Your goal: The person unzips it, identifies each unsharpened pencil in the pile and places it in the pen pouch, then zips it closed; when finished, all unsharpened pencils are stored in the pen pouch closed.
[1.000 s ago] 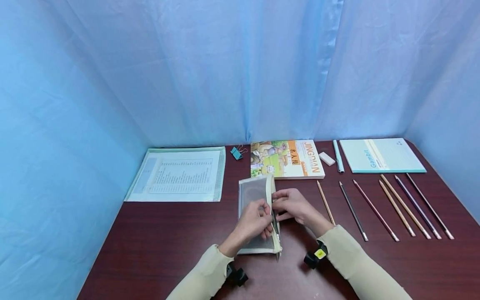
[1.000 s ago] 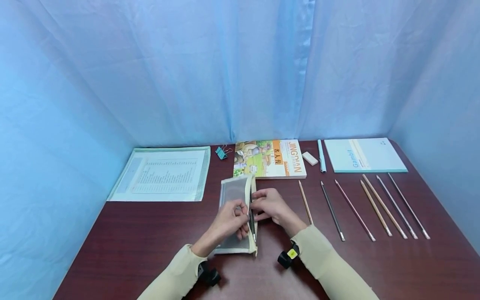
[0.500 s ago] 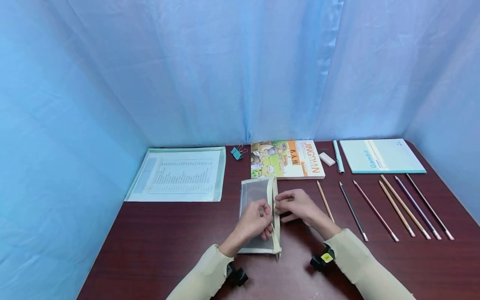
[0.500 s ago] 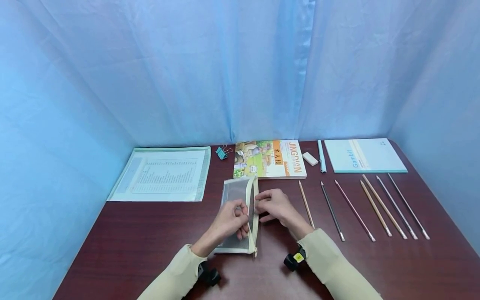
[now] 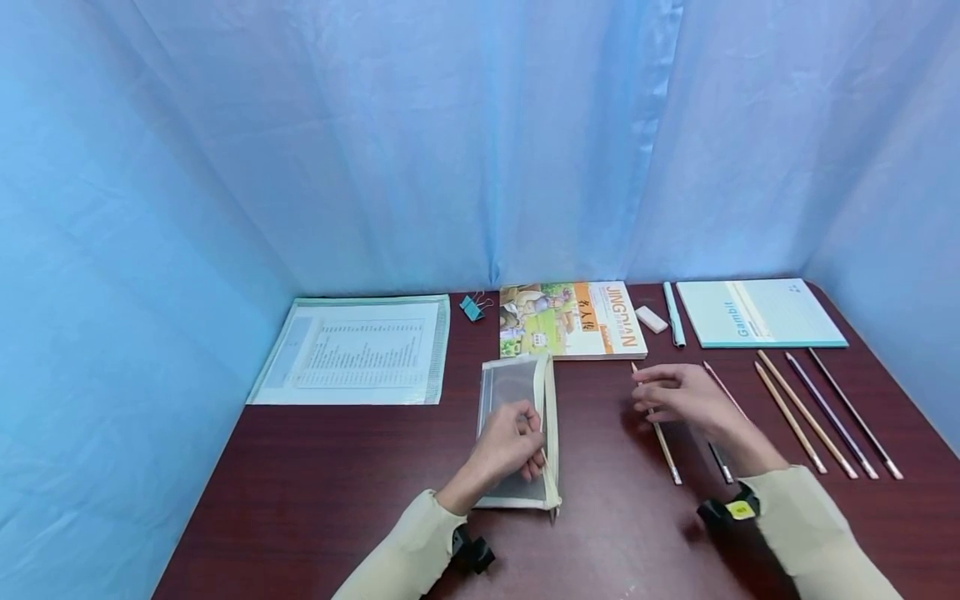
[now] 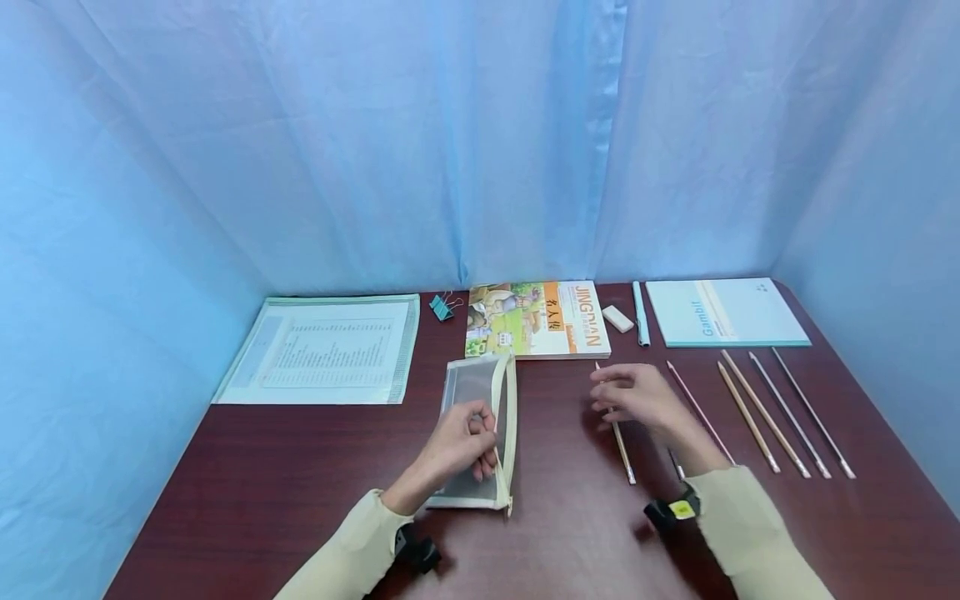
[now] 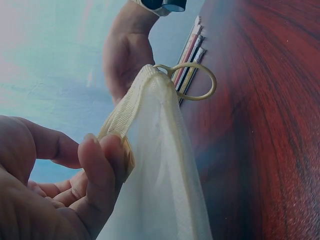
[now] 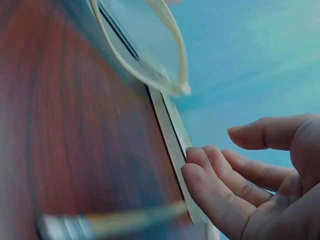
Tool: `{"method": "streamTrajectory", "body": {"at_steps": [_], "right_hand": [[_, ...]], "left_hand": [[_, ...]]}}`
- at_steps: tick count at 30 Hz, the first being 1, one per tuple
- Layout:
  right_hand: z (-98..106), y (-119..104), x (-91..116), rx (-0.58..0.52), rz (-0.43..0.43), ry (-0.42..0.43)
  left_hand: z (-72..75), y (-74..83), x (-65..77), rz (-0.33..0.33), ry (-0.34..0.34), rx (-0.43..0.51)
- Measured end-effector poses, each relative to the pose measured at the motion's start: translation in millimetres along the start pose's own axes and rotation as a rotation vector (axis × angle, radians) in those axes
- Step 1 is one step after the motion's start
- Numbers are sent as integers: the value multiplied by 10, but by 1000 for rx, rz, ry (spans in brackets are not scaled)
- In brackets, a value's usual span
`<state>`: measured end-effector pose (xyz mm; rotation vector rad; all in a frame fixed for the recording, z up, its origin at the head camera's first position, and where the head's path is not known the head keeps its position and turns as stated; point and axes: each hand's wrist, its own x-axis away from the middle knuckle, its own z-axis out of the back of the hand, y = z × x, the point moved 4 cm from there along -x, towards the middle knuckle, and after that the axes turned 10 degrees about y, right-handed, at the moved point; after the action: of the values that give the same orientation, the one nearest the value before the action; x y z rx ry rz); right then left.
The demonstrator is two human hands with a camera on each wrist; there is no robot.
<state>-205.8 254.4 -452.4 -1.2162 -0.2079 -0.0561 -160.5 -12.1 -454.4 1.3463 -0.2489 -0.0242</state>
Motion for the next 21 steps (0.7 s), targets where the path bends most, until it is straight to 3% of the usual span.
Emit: {"method": "streamTrajectory", "body": {"at_steps": [6,12,21], "right_hand": [[539,138,78,58,41,65],[1072,258,136,43,80,89],[1678,445,139,105,-20,189]], "left_hand": [[-12,-15,0,-5,-7,-3],[-11,-9,0,-3,-2,-16],[-14,-8,-11,3,3,-14]]}}
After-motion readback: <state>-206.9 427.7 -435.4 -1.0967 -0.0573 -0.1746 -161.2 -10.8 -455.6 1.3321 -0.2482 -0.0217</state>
